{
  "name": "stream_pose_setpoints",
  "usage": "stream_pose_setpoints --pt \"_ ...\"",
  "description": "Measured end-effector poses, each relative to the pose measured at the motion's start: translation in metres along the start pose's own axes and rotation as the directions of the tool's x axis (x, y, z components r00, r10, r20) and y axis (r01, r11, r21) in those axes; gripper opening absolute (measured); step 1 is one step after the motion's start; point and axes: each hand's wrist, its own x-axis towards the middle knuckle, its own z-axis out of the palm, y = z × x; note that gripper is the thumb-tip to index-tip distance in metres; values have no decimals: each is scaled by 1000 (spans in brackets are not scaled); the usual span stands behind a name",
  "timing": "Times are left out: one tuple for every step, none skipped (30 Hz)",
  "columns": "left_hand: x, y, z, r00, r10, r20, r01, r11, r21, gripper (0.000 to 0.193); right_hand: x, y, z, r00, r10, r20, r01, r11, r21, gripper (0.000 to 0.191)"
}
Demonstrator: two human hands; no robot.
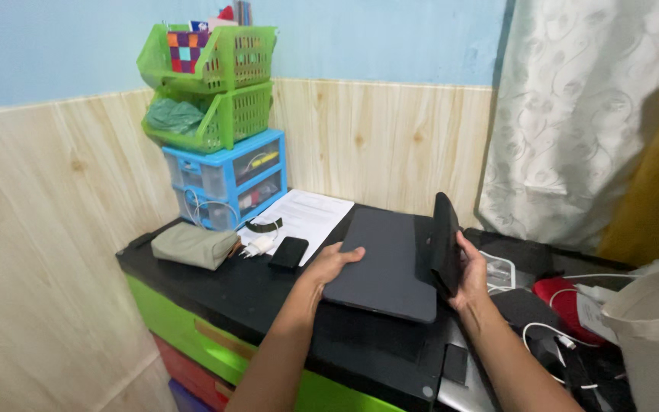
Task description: The person packs a black duffel bag on a chair, placing a pouch, charging cables, a wallet, a water bottle, keys, and a small tin inside, then unzips the bag and takes the items back out, arranging them on the desk.
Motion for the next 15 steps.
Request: stream_pose_setpoints --pt "-1 -1 0 1000 14 21 -14 1000 8 58 3 2 0 995 -17 -101 7 996 -94 45" --pt "-1 -2 1 999 29 44 -29 999 17 59 5 5 1 992 -26 -122 11 992 -128 46" --pt "0 -2 1 997 44 69 -46 999 26 60 7 8 1 989 -38 -143 15 987 -161 46" --pt "0 -2 2 996 42 75 -42 999 6 61 7 9 1 985 -52 -164 19 980 -196 46" --pt "0 -3 2 996 40 81 -39 999 -15 62 7 10 1 985 -60 -160 23 975 -219 45" --pt "1 -4 3 995 39 87 -36 999 -37 63 8 13 2 986 -66 -155 27 970 -243 44" --pt "1 -5 3 997 49 56 -49 999 -2 64 8 16 2 986 -71 -150 29 964 -266 44" --pt "0 -7 3 998 58 22 -59 998 33 65 7 17 2 982 -50 -184 -5 958 -287 45" --pt "-1 -9 2 998 68 -12 -67 995 70 67 7 20 3 976 -29 -218 -40 952 -305 47" --pt "-1 -11 3 993 108 -51 -101 987 124 68 8 23 4 968 -10 -250 -73 944 -321 49" --pt "0 -13 4 985 150 -85 -133 975 178 69 9 26 6 960 -77 -270 -36 919 -392 48" --pt "0 -14 5 974 192 -117 -161 959 232 70 8 29 8 947 -146 -285 -2 887 -462 47" --pt "1 -16 5 961 219 -168 -147 922 358 74 8 32 9 931 -216 -294 30 848 -529 46" --pt "3 -16 4 944 253 -213 -125 870 478 77 7 34 11 922 -268 -280 48 797 -603 48" --pt "5 -17 3 923 292 -250 -94 802 589 81 6 36 12 911 -318 -263 64 739 -671 50"
